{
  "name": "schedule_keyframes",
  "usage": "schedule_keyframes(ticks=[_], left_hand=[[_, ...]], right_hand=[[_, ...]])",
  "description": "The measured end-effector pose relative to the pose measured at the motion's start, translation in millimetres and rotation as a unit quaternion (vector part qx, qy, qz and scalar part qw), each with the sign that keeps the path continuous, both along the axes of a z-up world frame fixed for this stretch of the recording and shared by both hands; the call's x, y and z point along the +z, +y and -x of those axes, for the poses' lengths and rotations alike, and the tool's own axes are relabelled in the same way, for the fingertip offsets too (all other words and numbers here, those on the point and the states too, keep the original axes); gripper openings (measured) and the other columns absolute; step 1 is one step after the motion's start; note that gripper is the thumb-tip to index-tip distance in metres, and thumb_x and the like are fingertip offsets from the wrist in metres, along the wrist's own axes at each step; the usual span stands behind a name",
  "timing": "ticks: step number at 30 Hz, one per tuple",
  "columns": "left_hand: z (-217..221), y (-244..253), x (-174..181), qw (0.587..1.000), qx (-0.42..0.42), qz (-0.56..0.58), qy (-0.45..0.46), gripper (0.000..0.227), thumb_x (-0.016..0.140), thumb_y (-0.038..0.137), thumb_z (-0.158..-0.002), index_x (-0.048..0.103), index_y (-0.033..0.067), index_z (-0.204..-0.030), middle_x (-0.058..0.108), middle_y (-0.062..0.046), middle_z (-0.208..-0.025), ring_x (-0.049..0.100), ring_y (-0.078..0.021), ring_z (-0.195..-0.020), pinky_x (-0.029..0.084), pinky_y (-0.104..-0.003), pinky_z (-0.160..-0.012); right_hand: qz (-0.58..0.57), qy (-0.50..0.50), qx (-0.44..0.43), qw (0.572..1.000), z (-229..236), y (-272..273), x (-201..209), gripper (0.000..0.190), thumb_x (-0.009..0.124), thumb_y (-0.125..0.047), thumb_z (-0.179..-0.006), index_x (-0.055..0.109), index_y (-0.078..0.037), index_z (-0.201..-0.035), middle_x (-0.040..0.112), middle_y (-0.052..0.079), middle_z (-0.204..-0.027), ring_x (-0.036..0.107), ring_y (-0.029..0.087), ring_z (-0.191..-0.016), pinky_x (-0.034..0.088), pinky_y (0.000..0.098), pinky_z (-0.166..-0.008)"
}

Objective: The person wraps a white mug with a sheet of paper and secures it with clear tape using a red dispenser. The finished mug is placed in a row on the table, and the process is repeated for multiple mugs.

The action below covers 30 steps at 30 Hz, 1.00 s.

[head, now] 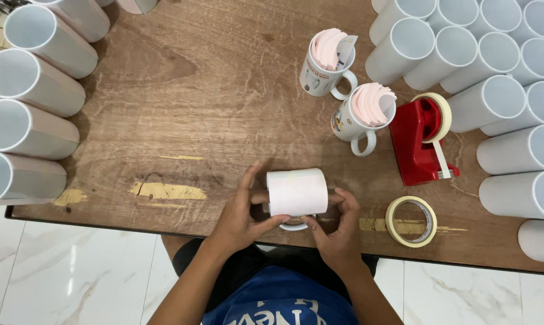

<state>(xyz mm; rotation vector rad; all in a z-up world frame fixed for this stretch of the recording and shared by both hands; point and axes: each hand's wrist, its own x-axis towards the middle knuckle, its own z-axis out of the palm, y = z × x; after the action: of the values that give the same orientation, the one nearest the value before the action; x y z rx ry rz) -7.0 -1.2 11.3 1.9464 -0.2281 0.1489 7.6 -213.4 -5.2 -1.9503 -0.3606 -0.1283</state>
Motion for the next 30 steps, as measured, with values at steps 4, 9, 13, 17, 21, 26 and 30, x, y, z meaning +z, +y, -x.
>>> schedule_keyframes(ticks=[4,9,13,17,21,26,30], left_hand=[[5,-6,-1,0.998,0.015,0.056,-0.023,0.101,0.079,0.017,-0.076,0.006,-0.0018,-0.144,0.075,-0.008,-0.094,0.055,-0.0216,-0.122,0.008,-0.051,-0.117],[7,-8,5,0.994,-0.004,0.091,-0.056,0.084,0.075,0.008,-0.081,0.014,0.0008,-0.137,0.074,-0.013,-0.098,0.063,-0.0219,-0.113,0.019,-0.044,-0.115],[2,7,32,0.997,-0.028,-0.071,-0.003,0.030,0.069,0.023,-0.084,0.070,0.0091,-0.111,0.046,-0.010,-0.134,0.052,-0.0269,-0.125,0.039,-0.036,-0.104],[-4,15,57,0.946,-0.159,-0.278,-0.058,0.062,0.058,0.010,-0.084,0.033,0.0147,-0.140,0.065,-0.020,-0.093,0.060,-0.0403,-0.074,0.044,-0.045,-0.055],[-9,12,76,0.863,-0.249,-0.388,-0.206,0.061,0.054,0.000,-0.084,0.037,0.0178,-0.140,0.062,-0.005,-0.073,0.058,-0.0255,-0.059,0.043,-0.039,-0.045],[-12,6,84,0.861,-0.261,-0.361,-0.247,0.064,0.057,-0.004,-0.082,0.040,0.0241,-0.136,0.060,-0.006,-0.070,0.056,-0.0246,-0.054,0.043,-0.040,-0.047],[-11,9,84,0.868,-0.253,-0.312,-0.291,0.057,0.060,-0.006,-0.084,0.044,0.0210,-0.131,0.065,-0.011,-0.085,0.064,-0.0277,-0.076,0.052,-0.040,-0.076]], right_hand=[[0.011,0.028,-0.019,0.999,1,-1,3,0.074,0.078,-0.012,-0.073,0.032,-0.005,-0.131,0.059,0.012,-0.105,0.059,0.020,-0.099,0.047,0.0330,-0.089],[-0.031,0.004,0.005,1.000,-1,1,4,0.077,0.079,-0.008,-0.071,0.030,-0.003,-0.131,0.056,0.016,-0.107,0.058,0.024,-0.105,0.044,0.0357,-0.097],[-0.070,0.044,0.010,0.997,-2,-10,13,0.091,0.085,-0.014,-0.063,0.027,-0.002,-0.132,0.056,0.014,-0.111,0.060,0.021,-0.104,0.048,0.0309,-0.093],[0.039,0.056,0.030,0.997,-15,-34,50,0.074,0.083,-0.027,-0.062,0.048,-0.005,-0.123,0.058,0.010,-0.114,0.061,0.018,-0.105,0.047,0.0300,-0.089],[0.149,-0.077,0.102,0.981,-23,-41,85,0.039,0.072,-0.025,-0.077,0.061,-0.006,-0.110,0.054,0.011,-0.111,0.065,0.018,-0.094,0.061,0.0268,-0.080],[0.224,-0.129,0.285,0.923,-36,-23,107,0.034,0.054,-0.005,-0.085,0.061,-0.011,-0.118,0.055,0.011,-0.125,0.058,0.026,-0.113,0.049,0.0376,-0.092],[0.293,-0.150,0.354,0.875,-44,-14,104,0.023,0.058,-0.008,-0.082,0.063,-0.009,-0.105,0.063,0.005,-0.107,0.060,0.024,-0.098,0.048,0.0361,-0.082]])
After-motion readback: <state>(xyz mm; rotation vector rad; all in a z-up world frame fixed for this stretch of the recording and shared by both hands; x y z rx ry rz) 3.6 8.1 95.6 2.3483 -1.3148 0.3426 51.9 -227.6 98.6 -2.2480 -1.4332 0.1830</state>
